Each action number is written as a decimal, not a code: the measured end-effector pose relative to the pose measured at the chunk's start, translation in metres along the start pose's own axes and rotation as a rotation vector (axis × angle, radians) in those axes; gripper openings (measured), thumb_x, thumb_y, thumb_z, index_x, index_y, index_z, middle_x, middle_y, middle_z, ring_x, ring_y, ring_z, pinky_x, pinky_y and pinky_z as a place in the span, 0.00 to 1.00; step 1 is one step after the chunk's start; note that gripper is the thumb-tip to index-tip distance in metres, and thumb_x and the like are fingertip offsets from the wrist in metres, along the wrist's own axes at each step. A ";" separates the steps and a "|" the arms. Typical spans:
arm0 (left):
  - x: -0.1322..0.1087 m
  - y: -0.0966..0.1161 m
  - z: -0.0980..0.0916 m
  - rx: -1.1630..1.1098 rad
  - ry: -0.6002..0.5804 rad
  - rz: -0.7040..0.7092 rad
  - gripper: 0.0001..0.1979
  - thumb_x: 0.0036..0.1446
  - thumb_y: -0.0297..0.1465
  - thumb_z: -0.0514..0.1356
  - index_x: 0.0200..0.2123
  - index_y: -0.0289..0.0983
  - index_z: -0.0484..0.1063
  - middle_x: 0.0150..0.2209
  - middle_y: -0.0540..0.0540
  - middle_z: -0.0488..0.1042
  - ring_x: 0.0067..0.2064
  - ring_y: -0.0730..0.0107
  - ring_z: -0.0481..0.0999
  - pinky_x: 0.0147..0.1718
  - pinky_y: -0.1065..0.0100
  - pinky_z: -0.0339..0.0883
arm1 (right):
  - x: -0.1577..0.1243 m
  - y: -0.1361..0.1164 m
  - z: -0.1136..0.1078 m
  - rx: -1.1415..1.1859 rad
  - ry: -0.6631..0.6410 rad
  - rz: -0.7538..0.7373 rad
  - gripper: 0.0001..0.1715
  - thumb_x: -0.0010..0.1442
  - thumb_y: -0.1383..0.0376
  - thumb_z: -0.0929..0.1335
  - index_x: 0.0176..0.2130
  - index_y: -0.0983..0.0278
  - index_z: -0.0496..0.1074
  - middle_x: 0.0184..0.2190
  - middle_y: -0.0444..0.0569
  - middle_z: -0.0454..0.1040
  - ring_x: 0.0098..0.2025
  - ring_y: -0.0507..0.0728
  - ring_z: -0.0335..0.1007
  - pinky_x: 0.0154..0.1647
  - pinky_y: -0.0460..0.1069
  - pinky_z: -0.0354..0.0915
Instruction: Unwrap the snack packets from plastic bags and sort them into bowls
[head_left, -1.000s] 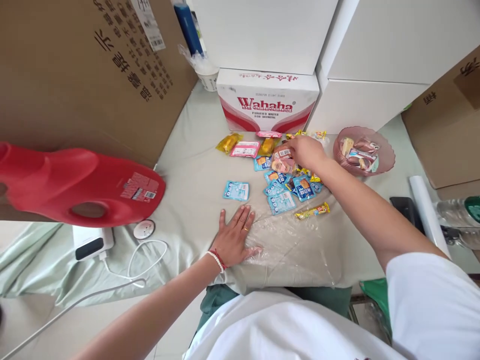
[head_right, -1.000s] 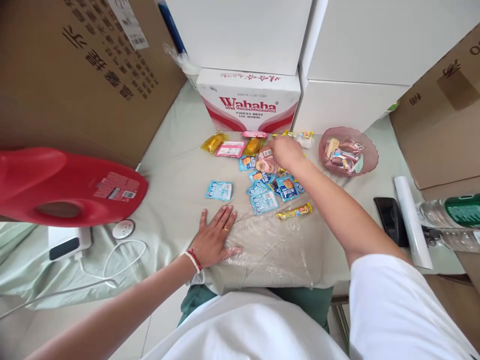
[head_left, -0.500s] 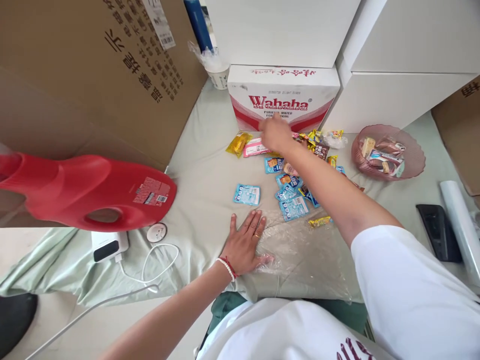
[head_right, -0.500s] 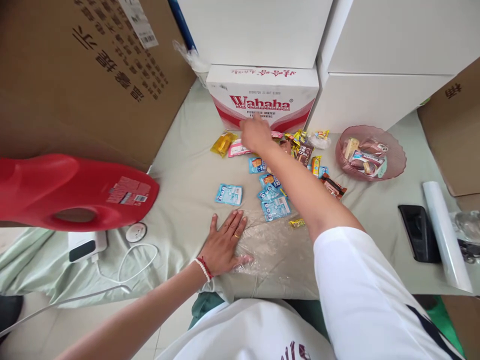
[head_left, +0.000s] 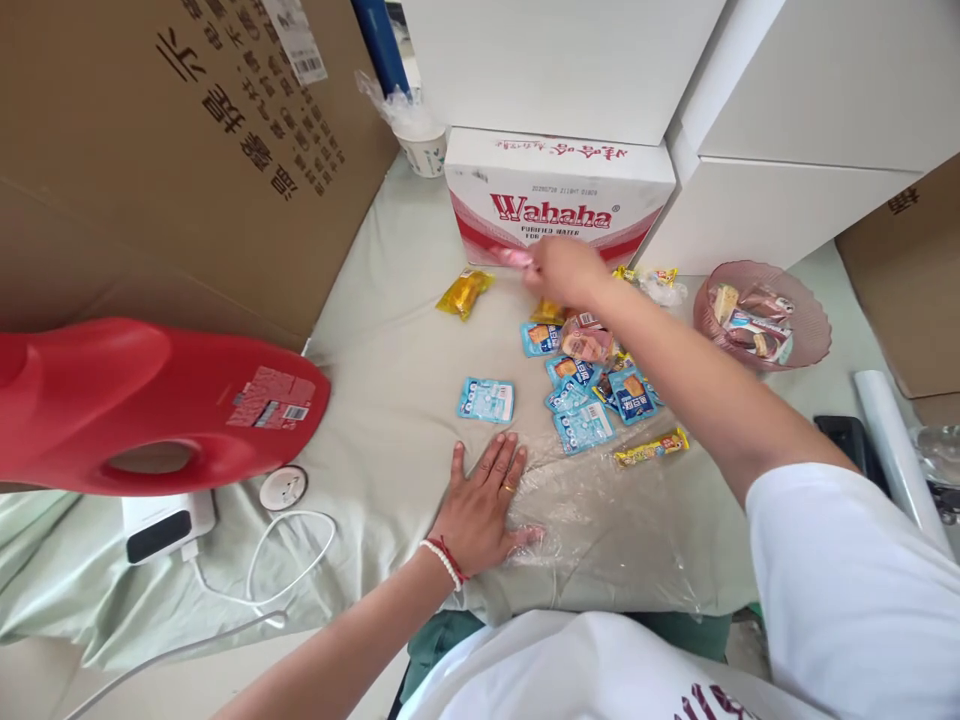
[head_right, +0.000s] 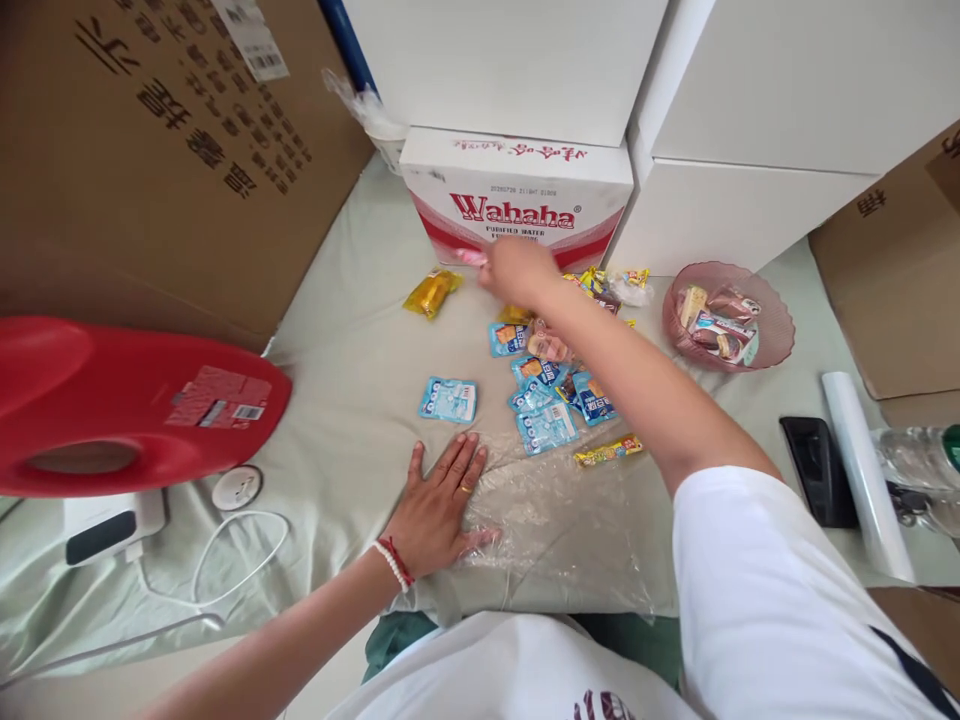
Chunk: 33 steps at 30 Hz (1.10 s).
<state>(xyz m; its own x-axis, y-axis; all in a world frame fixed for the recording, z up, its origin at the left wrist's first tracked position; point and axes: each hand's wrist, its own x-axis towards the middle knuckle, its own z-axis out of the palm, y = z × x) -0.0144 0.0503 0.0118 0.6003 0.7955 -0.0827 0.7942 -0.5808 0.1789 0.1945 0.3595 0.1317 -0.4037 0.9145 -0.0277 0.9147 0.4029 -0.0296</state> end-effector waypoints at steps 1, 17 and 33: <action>0.000 0.000 0.000 -0.005 0.003 0.003 0.50 0.64 0.61 0.48 0.77 0.34 0.43 0.77 0.33 0.45 0.79 0.45 0.40 0.69 0.33 0.11 | 0.001 0.016 -0.004 -0.010 0.056 0.024 0.25 0.71 0.55 0.61 0.51 0.69 0.77 0.46 0.63 0.80 0.48 0.68 0.75 0.47 0.56 0.66; 0.000 0.000 -0.001 0.030 0.014 0.009 0.55 0.61 0.65 0.47 0.77 0.32 0.45 0.77 0.30 0.47 0.79 0.43 0.39 0.69 0.32 0.12 | -0.003 0.067 0.052 -0.150 0.096 -0.080 0.23 0.68 0.71 0.60 0.59 0.74 0.69 0.58 0.68 0.69 0.61 0.71 0.59 0.58 0.64 0.57; 0.008 0.004 -0.015 -0.079 -0.155 0.014 0.62 0.49 0.67 0.61 0.77 0.43 0.44 0.78 0.26 0.35 0.77 0.26 0.36 0.63 0.19 0.20 | -0.361 0.083 0.005 0.333 -0.045 0.406 0.27 0.61 0.54 0.64 0.57 0.56 0.71 0.46 0.61 0.78 0.46 0.69 0.75 0.48 0.63 0.70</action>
<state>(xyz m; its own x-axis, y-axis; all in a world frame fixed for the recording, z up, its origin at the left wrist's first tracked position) -0.0079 0.0571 0.0269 0.6239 0.7473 -0.2288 0.7791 -0.5717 0.2573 0.4160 0.0625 0.1338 -0.0246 0.9890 -0.1458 0.9461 -0.0240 -0.3230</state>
